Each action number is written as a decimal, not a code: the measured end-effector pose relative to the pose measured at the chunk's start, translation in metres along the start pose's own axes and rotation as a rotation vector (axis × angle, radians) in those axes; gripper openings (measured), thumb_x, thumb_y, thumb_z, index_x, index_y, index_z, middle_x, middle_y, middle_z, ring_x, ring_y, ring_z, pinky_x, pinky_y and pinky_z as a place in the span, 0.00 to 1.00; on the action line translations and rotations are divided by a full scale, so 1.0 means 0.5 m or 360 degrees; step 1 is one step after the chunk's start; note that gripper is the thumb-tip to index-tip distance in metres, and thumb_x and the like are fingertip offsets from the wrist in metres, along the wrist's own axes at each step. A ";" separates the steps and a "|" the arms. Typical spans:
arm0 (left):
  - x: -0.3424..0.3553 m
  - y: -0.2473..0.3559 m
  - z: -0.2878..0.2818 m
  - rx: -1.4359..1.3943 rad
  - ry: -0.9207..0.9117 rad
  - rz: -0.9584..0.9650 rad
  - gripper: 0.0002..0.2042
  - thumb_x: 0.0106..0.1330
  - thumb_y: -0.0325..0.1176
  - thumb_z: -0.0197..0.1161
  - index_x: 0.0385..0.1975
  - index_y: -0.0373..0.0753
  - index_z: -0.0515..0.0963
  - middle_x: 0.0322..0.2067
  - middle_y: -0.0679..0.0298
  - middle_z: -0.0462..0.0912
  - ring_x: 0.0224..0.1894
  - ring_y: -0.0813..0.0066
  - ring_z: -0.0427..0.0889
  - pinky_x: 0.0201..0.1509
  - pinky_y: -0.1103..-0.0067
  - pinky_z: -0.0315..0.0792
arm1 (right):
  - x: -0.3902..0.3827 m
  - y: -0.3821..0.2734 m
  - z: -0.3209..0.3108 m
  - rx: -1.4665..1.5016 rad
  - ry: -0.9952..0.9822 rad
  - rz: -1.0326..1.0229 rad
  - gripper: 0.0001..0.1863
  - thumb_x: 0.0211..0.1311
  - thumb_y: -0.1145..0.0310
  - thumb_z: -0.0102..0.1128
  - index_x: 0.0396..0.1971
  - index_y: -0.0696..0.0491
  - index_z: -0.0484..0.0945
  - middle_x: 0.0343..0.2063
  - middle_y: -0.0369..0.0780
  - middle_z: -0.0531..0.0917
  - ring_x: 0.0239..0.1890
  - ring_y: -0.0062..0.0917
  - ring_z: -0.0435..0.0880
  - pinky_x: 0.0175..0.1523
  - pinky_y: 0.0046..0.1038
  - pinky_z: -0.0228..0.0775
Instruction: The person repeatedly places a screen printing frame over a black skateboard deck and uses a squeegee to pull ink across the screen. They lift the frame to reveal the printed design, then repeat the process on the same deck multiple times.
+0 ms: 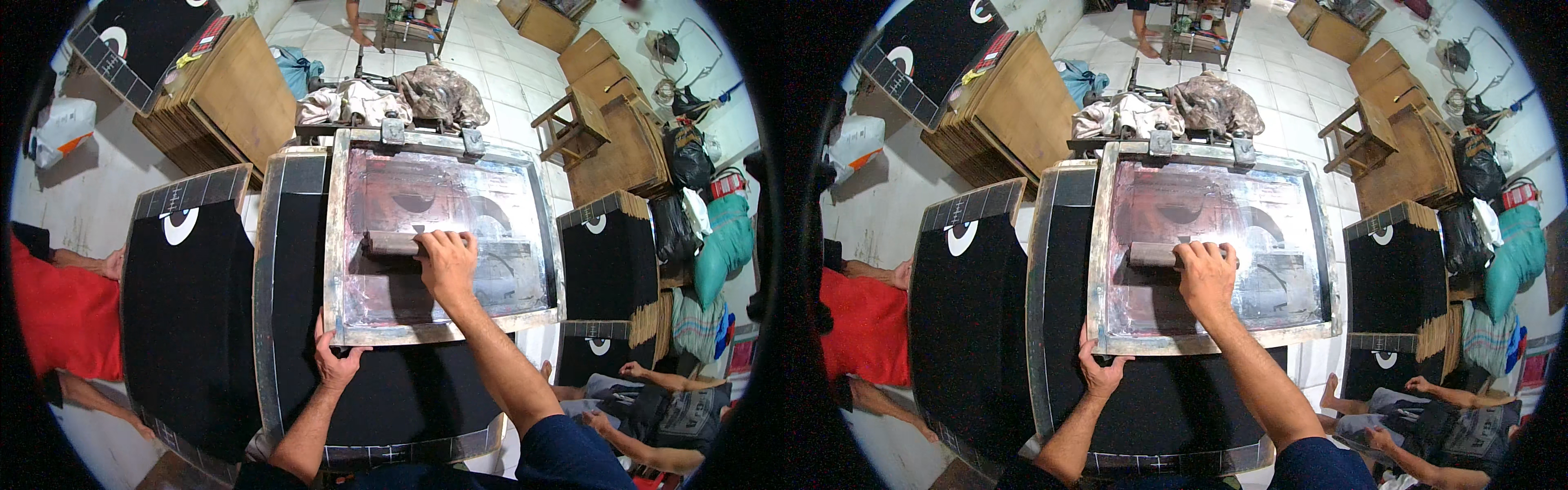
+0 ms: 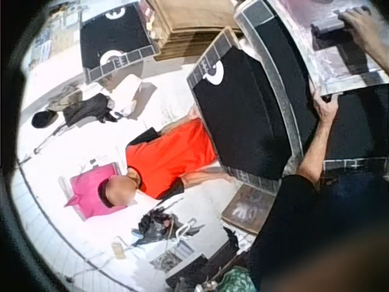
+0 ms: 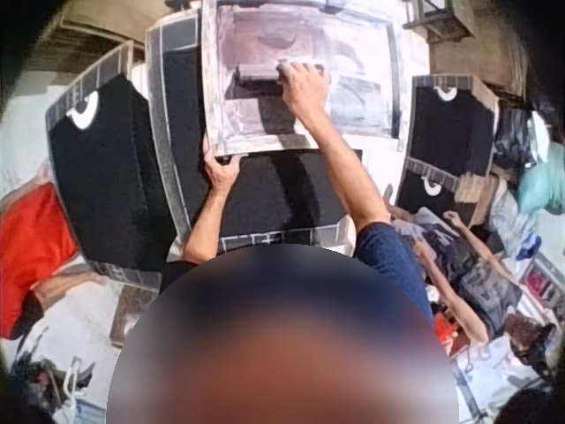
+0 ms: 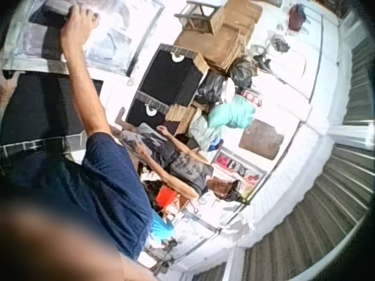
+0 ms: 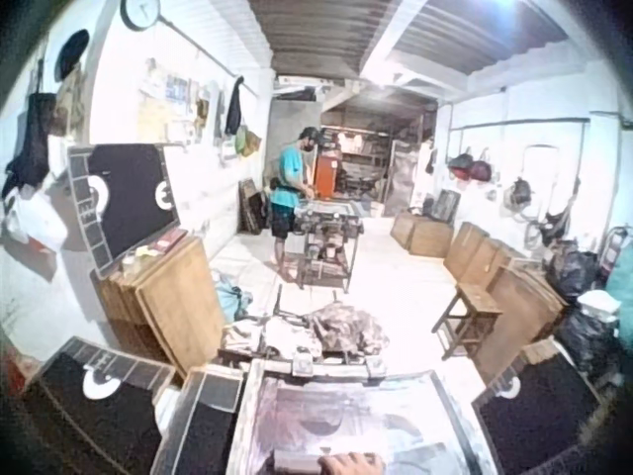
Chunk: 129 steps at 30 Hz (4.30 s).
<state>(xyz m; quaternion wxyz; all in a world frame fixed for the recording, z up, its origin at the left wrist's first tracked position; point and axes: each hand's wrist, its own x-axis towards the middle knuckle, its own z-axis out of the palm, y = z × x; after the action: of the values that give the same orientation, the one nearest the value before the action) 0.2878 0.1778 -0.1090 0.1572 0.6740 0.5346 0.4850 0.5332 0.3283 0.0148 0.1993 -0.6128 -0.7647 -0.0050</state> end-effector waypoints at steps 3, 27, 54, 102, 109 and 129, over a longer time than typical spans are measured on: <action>-0.013 -0.011 0.008 0.0011 -0.0005 -0.0005 0.47 0.55 0.45 0.81 0.67 0.38 0.54 0.69 0.35 0.62 0.68 0.38 0.70 0.71 0.52 0.66 | 0.040 0.004 0.006 -0.0096 0.0058 0.0003 0.16 0.53 0.69 0.72 0.43 0.46 0.81 0.38 0.35 0.83 0.48 0.33 0.80 0.59 0.43 0.62; -0.015 0.004 0.008 0.0269 -0.0136 -0.0041 0.43 0.64 0.48 0.75 0.69 0.36 0.52 0.68 0.34 0.59 0.69 0.39 0.66 0.70 0.54 0.67 | 0.251 0.099 0.072 -0.0131 0.0062 -0.0051 0.20 0.49 0.63 0.77 0.43 0.46 0.84 0.40 0.37 0.86 0.46 0.38 0.81 0.49 0.43 0.67; 0.346 0.288 -0.160 -0.0732 0.0392 -0.0182 0.59 0.66 0.52 0.73 0.80 0.43 0.28 0.76 0.40 0.49 0.43 0.73 0.80 0.43 0.74 0.77 | 0.098 -0.101 -0.448 -0.0053 0.1107 0.0050 0.17 0.56 0.69 0.68 0.48 0.45 0.84 0.42 0.36 0.86 0.49 0.35 0.80 0.62 0.43 0.60; -0.391 -0.040 -0.442 -0.0287 0.0050 -0.1656 0.22 0.74 0.49 0.63 0.22 0.38 0.74 0.21 0.73 0.71 0.26 0.81 0.65 0.29 0.73 0.61 | 0.331 -0.101 -0.570 -0.0266 0.0881 0.0444 0.30 0.62 0.42 0.68 0.63 0.36 0.80 0.51 0.43 0.87 0.56 0.37 0.85 0.61 0.41 0.74; -0.325 0.025 -0.530 0.0345 -0.0578 -0.1039 0.21 0.55 0.40 0.81 0.39 0.33 0.81 0.34 0.53 0.89 0.37 0.59 0.88 0.45 0.66 0.79 | 0.339 -0.116 -0.598 -0.0175 0.0789 0.0452 0.30 0.61 0.46 0.67 0.64 0.32 0.78 0.55 0.44 0.85 0.60 0.39 0.82 0.65 0.41 0.69; -0.244 0.015 -0.557 0.0354 -0.0630 -0.1110 0.23 0.52 0.35 0.81 0.43 0.32 0.78 0.36 0.49 0.89 0.40 0.51 0.88 0.48 0.63 0.79 | 0.377 -0.154 -0.681 0.0038 0.0803 0.0507 0.23 0.56 0.56 0.69 0.53 0.44 0.85 0.48 0.47 0.88 0.54 0.43 0.86 0.61 0.42 0.76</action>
<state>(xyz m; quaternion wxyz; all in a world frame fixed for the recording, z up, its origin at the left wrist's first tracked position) 0.0683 -0.0172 -0.0290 0.3382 0.5456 0.7394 0.2031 0.5307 0.3997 0.4049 0.3885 -0.7021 -0.5853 -0.1169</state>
